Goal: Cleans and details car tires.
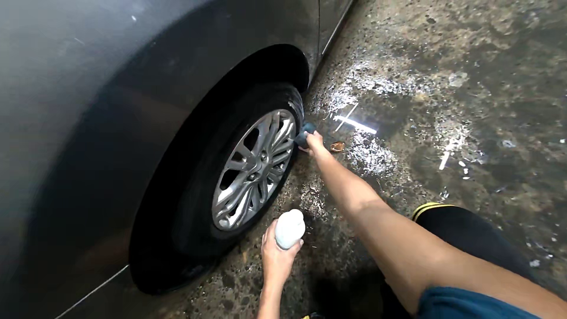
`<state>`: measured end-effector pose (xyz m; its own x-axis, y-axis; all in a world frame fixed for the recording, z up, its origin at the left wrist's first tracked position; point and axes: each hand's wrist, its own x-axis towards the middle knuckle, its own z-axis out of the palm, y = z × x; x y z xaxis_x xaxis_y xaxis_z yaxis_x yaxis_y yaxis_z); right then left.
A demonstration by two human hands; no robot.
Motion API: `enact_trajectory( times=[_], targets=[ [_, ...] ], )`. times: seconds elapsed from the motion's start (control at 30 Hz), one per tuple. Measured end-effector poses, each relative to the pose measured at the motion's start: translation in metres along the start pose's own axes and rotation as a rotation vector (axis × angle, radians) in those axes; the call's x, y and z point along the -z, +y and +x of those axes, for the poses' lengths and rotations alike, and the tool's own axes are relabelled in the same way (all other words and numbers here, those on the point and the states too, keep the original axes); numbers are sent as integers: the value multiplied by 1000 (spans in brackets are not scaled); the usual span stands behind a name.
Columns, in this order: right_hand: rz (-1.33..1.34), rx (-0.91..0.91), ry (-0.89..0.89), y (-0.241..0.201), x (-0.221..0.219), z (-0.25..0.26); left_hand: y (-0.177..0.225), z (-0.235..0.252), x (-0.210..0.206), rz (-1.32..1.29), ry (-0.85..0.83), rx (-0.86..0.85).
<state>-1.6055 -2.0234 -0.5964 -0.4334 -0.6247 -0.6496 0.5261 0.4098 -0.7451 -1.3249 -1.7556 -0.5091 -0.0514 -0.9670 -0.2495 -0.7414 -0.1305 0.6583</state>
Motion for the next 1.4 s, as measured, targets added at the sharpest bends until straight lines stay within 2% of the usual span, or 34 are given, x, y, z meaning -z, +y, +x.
enact_trajectory(
  times=[0.07, 0.17, 0.27, 0.37, 0.43, 0.5, 0.57, 0.63, 0.7, 0.77, 0.83, 0.93, 1.03, 1.17, 1.23, 1.27, 1.33, 1.4],
  targets=[
    [-28, 138, 43, -25, 1, -2, 1, -3, 3, -6, 5, 22],
    [-78, 533, 56, -83, -12, -41, 0, -7, 0, -10, -41, 28],
    [-103, 927, -14, -113, -41, -139, 1, -3, -7, 11, -105, 22],
    [-82, 1363, -194, -105, -70, -232, 12, 3, -12, 23, -147, 6],
    [-105, 1640, -265, -97, -76, -238, 13, 5, -14, 14, -157, -12],
    [-145, 1725, -141, -105, -68, -203, 9, 5, -14, 10, -156, -19],
    [-249, 1547, 75, -109, -48, -140, 4, 1, -11, 25, -159, -7],
    [-405, 1173, 211, -88, -24, -68, 2, -4, -8, 31, -152, 6],
    [-552, 739, 187, -37, -5, -17, -1, -8, -3, 56, -176, 11],
    [-598, 317, 87, 38, 0, -4, -7, -15, 1, 130, -263, 7],
    [-507, 13, -32, 109, -8, -31, -14, -22, -2, 218, -406, -9],
    [-295, -220, -88, 177, -29, -90, -20, -34, -12, 373, -718, -28],
    [-143, -449, -226, 199, -40, -146, -26, -50, -21, 400, -974, -68],
    [-30, -710, -375, 212, -58, -210, -26, -52, -30, 478, -1134, -85],
    [-149, -736, -547, 203, -63, -251, -21, -51, -31, 560, -1179, -45],
    [-261, -646, -683, 197, -63, -270, -17, -49, -30, 593, -1199, -7],
    [-544, -191, -901, 182, -62, -304, -8, -47, -25, 615, -1191, 44],
    [-705, 431, -1063, 169, -56, -310, -5, -45, -23, 597, -1165, 17]
  ],
)
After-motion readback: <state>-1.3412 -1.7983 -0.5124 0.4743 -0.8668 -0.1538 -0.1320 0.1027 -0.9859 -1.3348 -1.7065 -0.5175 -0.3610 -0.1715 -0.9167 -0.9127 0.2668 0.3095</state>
